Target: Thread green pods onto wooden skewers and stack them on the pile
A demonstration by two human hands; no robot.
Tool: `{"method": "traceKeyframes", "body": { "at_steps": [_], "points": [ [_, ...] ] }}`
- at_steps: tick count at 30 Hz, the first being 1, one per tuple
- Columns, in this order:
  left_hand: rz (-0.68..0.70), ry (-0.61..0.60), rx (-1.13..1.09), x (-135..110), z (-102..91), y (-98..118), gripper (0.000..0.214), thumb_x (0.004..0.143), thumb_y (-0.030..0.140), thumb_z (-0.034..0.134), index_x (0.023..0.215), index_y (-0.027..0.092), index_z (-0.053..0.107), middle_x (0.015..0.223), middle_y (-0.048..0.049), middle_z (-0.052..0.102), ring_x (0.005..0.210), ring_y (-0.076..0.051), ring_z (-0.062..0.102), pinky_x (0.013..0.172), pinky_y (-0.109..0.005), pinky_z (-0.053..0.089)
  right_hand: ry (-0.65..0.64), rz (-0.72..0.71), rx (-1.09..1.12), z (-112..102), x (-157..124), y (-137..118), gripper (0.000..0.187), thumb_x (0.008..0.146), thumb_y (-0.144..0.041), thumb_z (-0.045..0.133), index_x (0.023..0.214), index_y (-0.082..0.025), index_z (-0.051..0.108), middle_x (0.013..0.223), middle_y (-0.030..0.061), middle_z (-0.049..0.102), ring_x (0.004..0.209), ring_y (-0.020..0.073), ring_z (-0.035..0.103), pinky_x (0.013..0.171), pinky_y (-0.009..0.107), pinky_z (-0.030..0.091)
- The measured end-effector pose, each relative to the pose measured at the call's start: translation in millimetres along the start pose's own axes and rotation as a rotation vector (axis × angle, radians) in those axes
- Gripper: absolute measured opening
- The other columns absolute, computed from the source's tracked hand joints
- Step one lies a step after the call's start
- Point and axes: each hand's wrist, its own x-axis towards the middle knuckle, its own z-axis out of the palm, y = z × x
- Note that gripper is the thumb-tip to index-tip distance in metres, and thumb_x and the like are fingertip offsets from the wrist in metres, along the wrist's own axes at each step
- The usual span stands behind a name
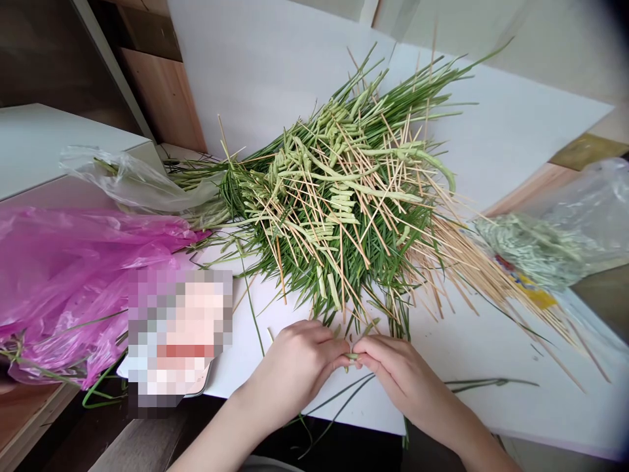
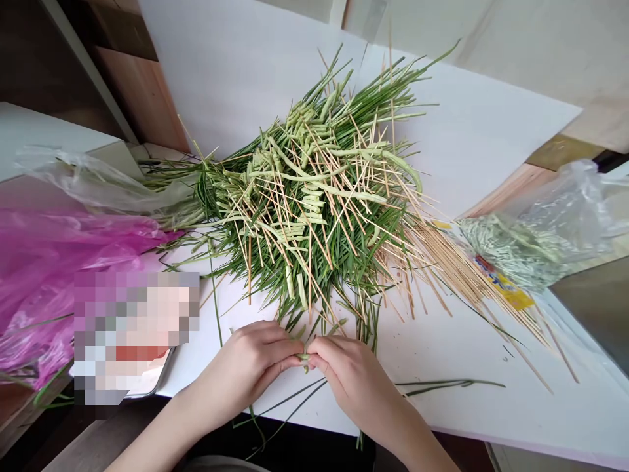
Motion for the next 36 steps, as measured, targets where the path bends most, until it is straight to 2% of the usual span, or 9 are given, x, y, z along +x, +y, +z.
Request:
{"method": "traceKeyframes", "body": {
  "at_steps": [7, 13, 17, 20, 23, 26, 32, 34, 36],
  "points": [
    [-0.014, -0.043, -0.358, -2, -10.7, 11, 0.028, 0.105, 0.026, 0.049, 0.099, 0.019, 0.076, 0.08, -0.003, 0.068, 0.073, -0.016, 0.058, 0.067, -0.026, 0.044, 0.119, -0.163, 0.018, 2, -15, -1, 0.022, 0.106, -0.011, 0.04, 0.096, -0.023, 0.056, 0.08, -0.0015, 0.059, 0.074, 0.0153, 0.056, 0.067, 0.026, 0.042],
    [-0.104, -0.107, -0.64, 0, -9.9, 18, 0.031, 0.104, 0.028, 0.052, 0.088, 0.016, 0.077, 0.065, 0.0013, 0.057, 0.065, -0.012, 0.053, 0.066, -0.021, 0.043, 0.387, -0.509, -0.32, 1, -14, -1, 0.018, 0.107, -0.01, 0.045, 0.096, -0.017, 0.058, 0.067, 0.0005, 0.052, 0.062, 0.0165, 0.042, 0.059, 0.03, 0.041],
    [-0.144, -0.12, -0.773, 0, -4.8, 21, 0.029, 0.102, 0.019, 0.053, 0.089, 0.015, 0.078, 0.065, 0.0022, 0.057, 0.061, -0.01, 0.052, 0.063, -0.018, 0.043, 0.412, -0.714, -0.602, -6, -15, 4, 0.01, 0.101, -0.004, 0.054, 0.1, -0.008, 0.063, 0.063, 0.0043, 0.058, 0.057, 0.0175, 0.044, 0.052, 0.034, 0.036],
    [-0.192, -0.127, -0.837, 0, -1.0, 24, 0.027, 0.099, 0.012, 0.055, 0.088, 0.016, 0.079, 0.064, 0.0031, 0.055, 0.06, -0.009, 0.051, 0.061, -0.017, 0.041, 0.417, -0.826, -0.723, -13, -18, 8, 0.01, 0.099, -0.003, 0.056, 0.096, -0.005, 0.066, 0.063, 0.0066, 0.063, 0.054, 0.0181, 0.05, 0.051, 0.036, 0.041],
    [-0.289, -0.169, -0.943, -1, 2.2, 27, 0.027, 0.098, 0.016, 0.056, 0.083, 0.014, 0.079, 0.062, 0.0033, 0.054, 0.058, -0.008, 0.048, 0.058, -0.016, 0.039, 0.434, -0.867, -0.778, -17, -21, 10, 0.017, 0.1, -0.004, 0.054, 0.092, -0.008, 0.069, 0.061, 0.0054, 0.065, 0.053, 0.0168, 0.053, 0.051, 0.035, 0.047],
    [-0.406, -0.219, -1.072, -2, 6.2, 27, 0.03, 0.098, 0.029, 0.061, 0.08, 0.012, 0.077, 0.059, 0.003, 0.053, 0.054, -0.007, 0.045, 0.055, -0.017, 0.038, 0.447, -0.882, -0.839, -17, -23, 10, 0.022, 0.1, -0.004, 0.054, 0.088, -0.01, 0.072, 0.061, 0.0046, 0.066, 0.052, 0.0155, 0.054, 0.05, 0.034, 0.05],
    [-0.568, -0.267, -1.313, -2, 17.4, 25, 0.044, 0.085, 0.053, 0.073, 0.074, 0.01, 0.076, 0.053, 0.0027, 0.052, 0.048, -0.007, 0.044, 0.048, -0.018, 0.035, 0.467, -0.946, -1.0, -28, -32, 22, 0.025, 0.096, 0.001, 0.062, 0.086, -0.017, 0.075, 0.066, 0.0009, 0.07, 0.055, 0.014, 0.056, 0.058, 0.031, 0.054],
    [-0.614, -0.247, -1.384, -1, 19.7, 24, 0.047, 0.087, 0.055, 0.071, 0.072, 0.011, 0.075, 0.05, 0.0037, 0.049, 0.045, -0.006, 0.04, 0.047, -0.018, 0.033, 0.496, -0.89, -0.989, -40, -35, 30, 0.019, 0.096, 0.001, 0.062, 0.094, -0.015, 0.072, 0.066, 0.0028, 0.07, 0.058, 0.0167, 0.057, 0.061, 0.034, 0.054],
    [-0.612, -0.176, -1.343, 0, 19.9, 23, 0.044, 0.091, 0.051, 0.067, 0.076, 0.012, 0.077, 0.052, 0.0036, 0.049, 0.048, -0.007, 0.041, 0.049, -0.019, 0.034, 0.515, -0.747, -0.938, -54, -34, 36, 0.017, 0.099, 0.001, 0.058, 0.107, -0.012, 0.067, 0.066, 0.0039, 0.069, 0.059, 0.019, 0.057, 0.06, 0.035, 0.051]
  ]
}}
